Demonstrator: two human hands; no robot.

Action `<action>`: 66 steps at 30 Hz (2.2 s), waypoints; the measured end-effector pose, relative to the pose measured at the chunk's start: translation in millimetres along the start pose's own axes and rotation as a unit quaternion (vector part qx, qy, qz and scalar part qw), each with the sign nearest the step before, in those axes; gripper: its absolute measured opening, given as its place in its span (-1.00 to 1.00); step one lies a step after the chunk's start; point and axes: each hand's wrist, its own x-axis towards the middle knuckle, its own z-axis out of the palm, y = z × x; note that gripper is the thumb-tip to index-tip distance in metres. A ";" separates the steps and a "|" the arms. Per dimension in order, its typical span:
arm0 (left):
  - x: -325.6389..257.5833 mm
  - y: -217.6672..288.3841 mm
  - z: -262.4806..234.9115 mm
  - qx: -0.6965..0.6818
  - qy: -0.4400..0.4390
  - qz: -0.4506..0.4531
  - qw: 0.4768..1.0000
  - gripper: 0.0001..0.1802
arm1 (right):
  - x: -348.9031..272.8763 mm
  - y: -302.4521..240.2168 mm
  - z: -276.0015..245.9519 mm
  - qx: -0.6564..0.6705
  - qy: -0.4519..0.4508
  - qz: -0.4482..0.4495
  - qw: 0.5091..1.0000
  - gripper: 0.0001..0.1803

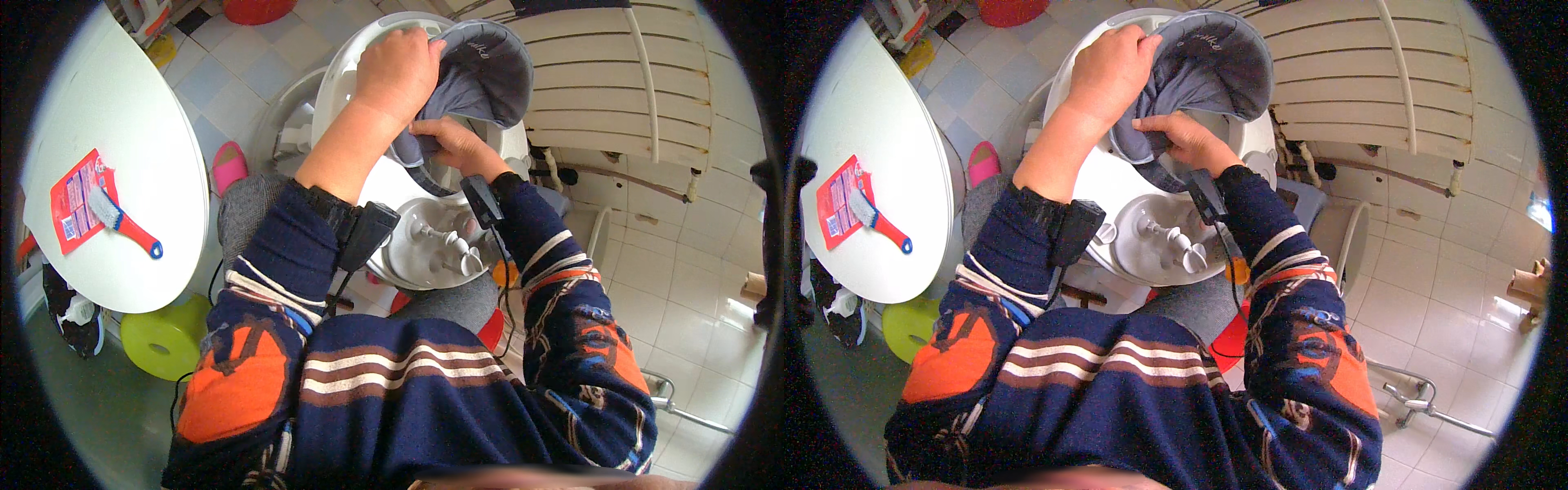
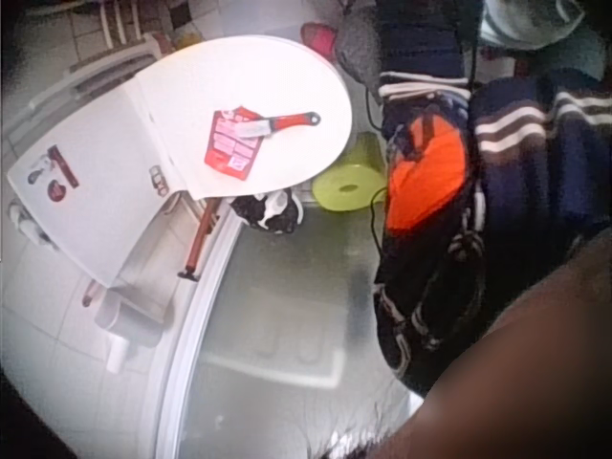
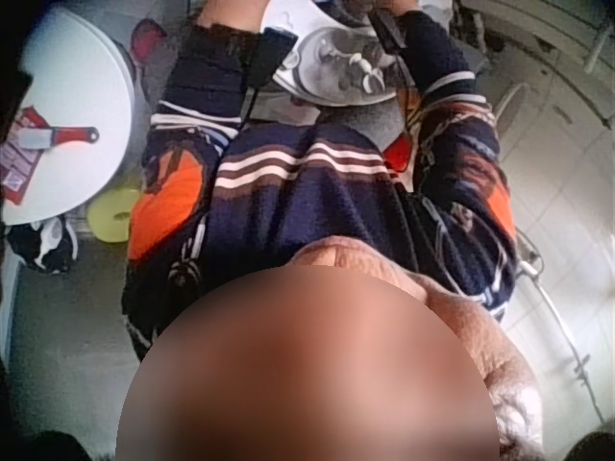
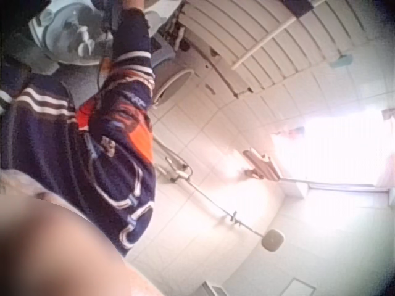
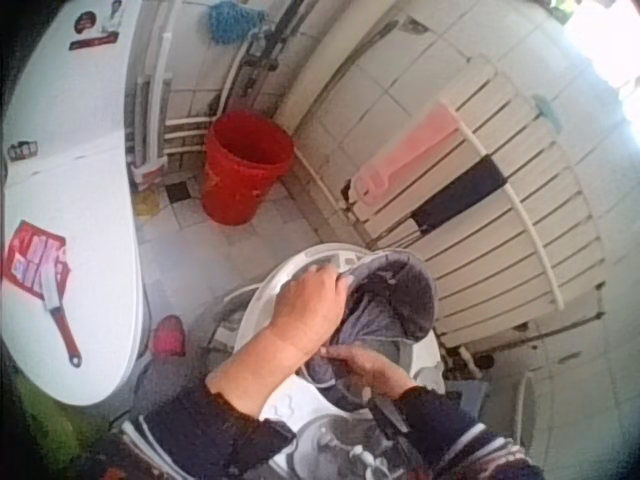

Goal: The person attaches a gray fabric seat cover to a white baby walker base, aligning and fastening it by hand. They then pick up a black circular object and place it into the walker's central opening, and finally lift and reposition the assembled walker.

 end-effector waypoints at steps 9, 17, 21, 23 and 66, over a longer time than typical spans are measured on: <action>-2.3 -0.9 -1.0 -0.031 -0.001 0.001 1.000 -0.62 | 14.3 7.1 -13.1 -0.081 0.078 -0.053 0.992 -0.72; 1.4 -3.6 6.5 -0.040 0.028 -0.016 0.999 -0.58 | -15.8 -11.4 10.6 -0.015 0.139 -0.079 0.987 -0.30; -0.6 -3.6 12.6 -0.026 0.033 0.006 0.999 -0.62 | -11.1 -10.6 25.4 0.003 0.188 -0.107 0.976 -0.26; -2.2 -4.1 13.6 -0.030 0.040 0.019 0.999 -0.61 | -6.7 -8.0 28.1 -0.005 0.200 -0.106 0.974 -0.27; -1.1 -8.8 21.8 -0.044 0.103 0.021 0.994 -0.60 | -29.9 5.5 26.3 0.111 0.069 0.029 0.991 -0.84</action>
